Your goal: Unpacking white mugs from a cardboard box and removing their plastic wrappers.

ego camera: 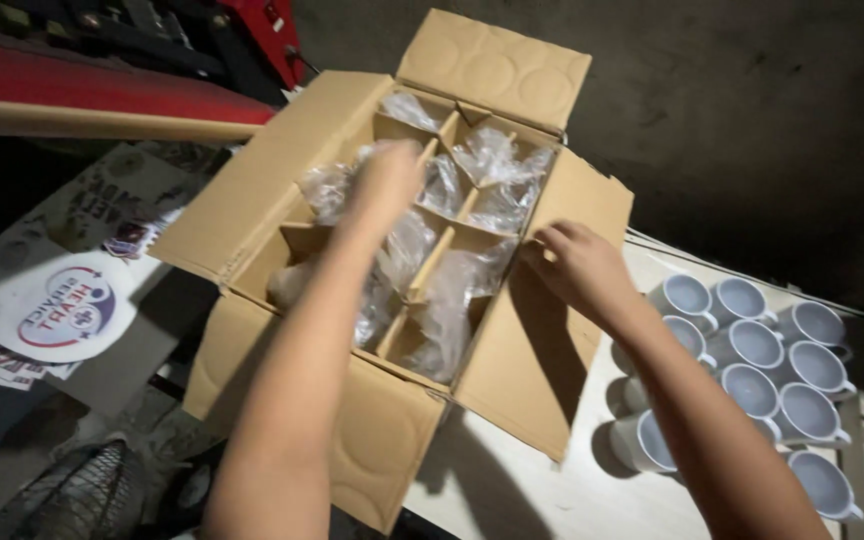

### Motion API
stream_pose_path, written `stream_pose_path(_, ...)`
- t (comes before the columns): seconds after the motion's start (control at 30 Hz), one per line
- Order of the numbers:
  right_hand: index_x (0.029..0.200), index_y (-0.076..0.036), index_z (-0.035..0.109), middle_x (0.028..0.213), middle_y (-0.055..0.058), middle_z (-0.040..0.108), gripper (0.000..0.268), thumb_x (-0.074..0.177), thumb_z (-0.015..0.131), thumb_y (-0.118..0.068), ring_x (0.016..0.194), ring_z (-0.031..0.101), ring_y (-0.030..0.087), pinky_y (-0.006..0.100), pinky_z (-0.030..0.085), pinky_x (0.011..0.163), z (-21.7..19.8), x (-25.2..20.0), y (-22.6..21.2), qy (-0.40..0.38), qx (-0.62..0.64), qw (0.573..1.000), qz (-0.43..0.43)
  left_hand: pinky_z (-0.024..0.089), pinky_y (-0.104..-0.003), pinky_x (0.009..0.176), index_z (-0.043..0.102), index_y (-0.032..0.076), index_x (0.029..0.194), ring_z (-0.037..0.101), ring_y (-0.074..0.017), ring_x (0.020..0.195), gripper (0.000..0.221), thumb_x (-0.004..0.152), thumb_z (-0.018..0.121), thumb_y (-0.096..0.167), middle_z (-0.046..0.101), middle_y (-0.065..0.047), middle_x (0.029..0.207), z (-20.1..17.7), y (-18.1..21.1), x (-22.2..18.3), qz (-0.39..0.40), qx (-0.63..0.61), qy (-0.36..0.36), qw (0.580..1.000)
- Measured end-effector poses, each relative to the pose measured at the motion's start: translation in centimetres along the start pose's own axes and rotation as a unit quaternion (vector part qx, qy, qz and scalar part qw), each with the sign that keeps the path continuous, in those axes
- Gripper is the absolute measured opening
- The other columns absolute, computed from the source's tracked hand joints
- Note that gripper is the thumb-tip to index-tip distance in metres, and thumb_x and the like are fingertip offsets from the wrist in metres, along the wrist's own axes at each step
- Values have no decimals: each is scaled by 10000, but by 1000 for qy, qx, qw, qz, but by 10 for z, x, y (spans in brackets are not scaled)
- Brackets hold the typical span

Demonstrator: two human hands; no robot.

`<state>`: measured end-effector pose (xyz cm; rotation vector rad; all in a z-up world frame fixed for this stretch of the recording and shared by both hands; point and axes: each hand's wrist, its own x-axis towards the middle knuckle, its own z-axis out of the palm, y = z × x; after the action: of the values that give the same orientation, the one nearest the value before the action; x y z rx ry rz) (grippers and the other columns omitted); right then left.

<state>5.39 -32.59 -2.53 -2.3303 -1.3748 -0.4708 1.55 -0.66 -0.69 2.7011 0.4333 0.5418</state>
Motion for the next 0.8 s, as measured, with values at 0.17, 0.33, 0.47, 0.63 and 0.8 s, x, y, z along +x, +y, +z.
stream_pose_path(0.17, 1148, -90, 697, 1113, 128, 686, 301, 955, 671, -319, 1022, 667, 335, 453, 549, 827, 55, 58, -5, -63, -94, 993, 16, 519, -530, 926, 744, 48, 1057, 581, -361, 1167, 239, 938, 575, 168, 633, -158, 1230, 38, -104, -2, -66, 170, 97, 979)
stream_pose_path(0.33, 1179, -88, 699, 1180, 140, 670, 302, 920, 651, -235, 1027, 666, 283, 454, 545, 827, 105, 56, 42, -76, -189, 979, 29, 526, -469, 949, 728, 13, 1147, 518, -373, 1221, 285, 987, 526, 135, 592, -171, 1288, 62, -111, -3, -76, 199, 95, 972)
stream_pose_path(0.47, 1137, 19, 675, 1186, 198, 642, 417, 933, 655, -344, 1062, 633, 338, 430, 548, 875, 70, 47, 14, -35, -195, 978, 66, 524, -481, 969, 705, -22, 1192, 523, -342, 1236, 325, 1000, 524, 168, 600, -133, 1274, 59, -95, -4, -86, 257, 111, 956)
stream_pose_path(0.63, 1136, 3, 686, 1156, 162, 649, 378, 900, 633, -288, 1109, 619, 323, 448, 547, 865, 61, 40, -5, -69, -209, 971, 94, 550, -467, 883, 668, -76, 1198, 576, -390, 1162, 404, 890, 550, 158, 589, -224, 1343, 80, -117, 5, -79, 255, 60, 962)
stream_pose_path(0.8, 1111, -15, 708, 1276, 159, 626, 322, 956, 592, -272, 1126, 611, 309, 464, 562, 833, 50, 48, -3, -145, -225, 959, 88, 552, -491, 957, 747, -8, 1169, 670, -430, 1154, 295, 993, 537, 104, 690, -263, 1242, 47, -107, -2, -167, 59, -172, 969)
